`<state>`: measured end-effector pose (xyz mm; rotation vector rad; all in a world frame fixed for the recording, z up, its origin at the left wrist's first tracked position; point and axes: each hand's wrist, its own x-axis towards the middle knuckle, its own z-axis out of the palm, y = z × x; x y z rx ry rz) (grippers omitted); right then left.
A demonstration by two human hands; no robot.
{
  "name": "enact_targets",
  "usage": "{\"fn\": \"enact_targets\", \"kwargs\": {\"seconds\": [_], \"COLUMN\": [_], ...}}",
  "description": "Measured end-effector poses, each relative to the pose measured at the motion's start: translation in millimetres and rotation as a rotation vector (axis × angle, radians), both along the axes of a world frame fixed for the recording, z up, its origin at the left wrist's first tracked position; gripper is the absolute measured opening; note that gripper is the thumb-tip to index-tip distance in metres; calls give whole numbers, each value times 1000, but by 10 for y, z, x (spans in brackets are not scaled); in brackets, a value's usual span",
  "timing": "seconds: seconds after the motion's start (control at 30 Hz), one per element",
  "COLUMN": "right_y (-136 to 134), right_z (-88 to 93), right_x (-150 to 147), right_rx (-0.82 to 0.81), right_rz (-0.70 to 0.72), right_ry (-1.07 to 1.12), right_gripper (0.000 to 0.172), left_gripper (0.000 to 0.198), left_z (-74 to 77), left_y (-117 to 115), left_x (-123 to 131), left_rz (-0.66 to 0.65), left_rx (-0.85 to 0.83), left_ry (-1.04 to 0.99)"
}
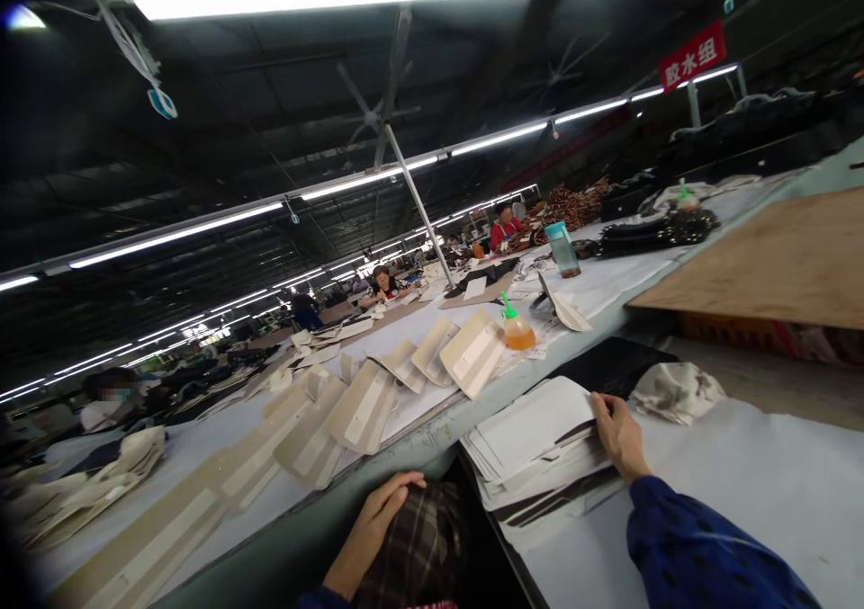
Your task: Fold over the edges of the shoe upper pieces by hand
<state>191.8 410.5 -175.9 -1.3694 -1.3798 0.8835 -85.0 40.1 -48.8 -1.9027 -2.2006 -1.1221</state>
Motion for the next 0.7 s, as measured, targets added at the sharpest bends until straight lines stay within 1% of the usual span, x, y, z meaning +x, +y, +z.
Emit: {"fn": "enact_targets", "kwargs": {"seconds": [0.1, 0.27, 0.37, 0.43, 0.47, 0.5, 0.53, 0.63, 0.7], "right_y": [4, -110, -168, -170, -166, -165, -173, -275, -399], "right_z": [-8, 26, 133, 271, 361, 461, 566, 835, 927], "right_x": [-8, -11, 23, 55, 65, 65, 52, -66, -185], "right_rx": [20, 131, 231, 305, 346, 389, 431, 531, 561], "right_rz": [-8, -49, -68, -52, -12, 61, 168, 589, 812], "right_ry": [-6, -12, -58, -128, -174, -225, -278, -432, -518], "right_gripper": [25, 29, 33, 35, 34, 31, 27, 20, 23], "left_gripper": [29, 34, 38, 41, 43, 45, 46, 43, 42], "left_z": [-108, -342, -413, -432, -437, -442, -446, -464, -486], "left_y": [-23, -23, -5, 7, 12, 16, 19, 18, 16], "left_x": [-43, -91, -97, -92, -88, -84, -79, -71, -77], "left_rz": [-55, -11, -25, -36, -40, -43, -41, -2, 57], "left_rx": [23, 129, 188, 222, 237, 249, 260, 291, 307], "left_ry": [58, 182, 239, 267, 279, 288, 293, 290, 279]}}
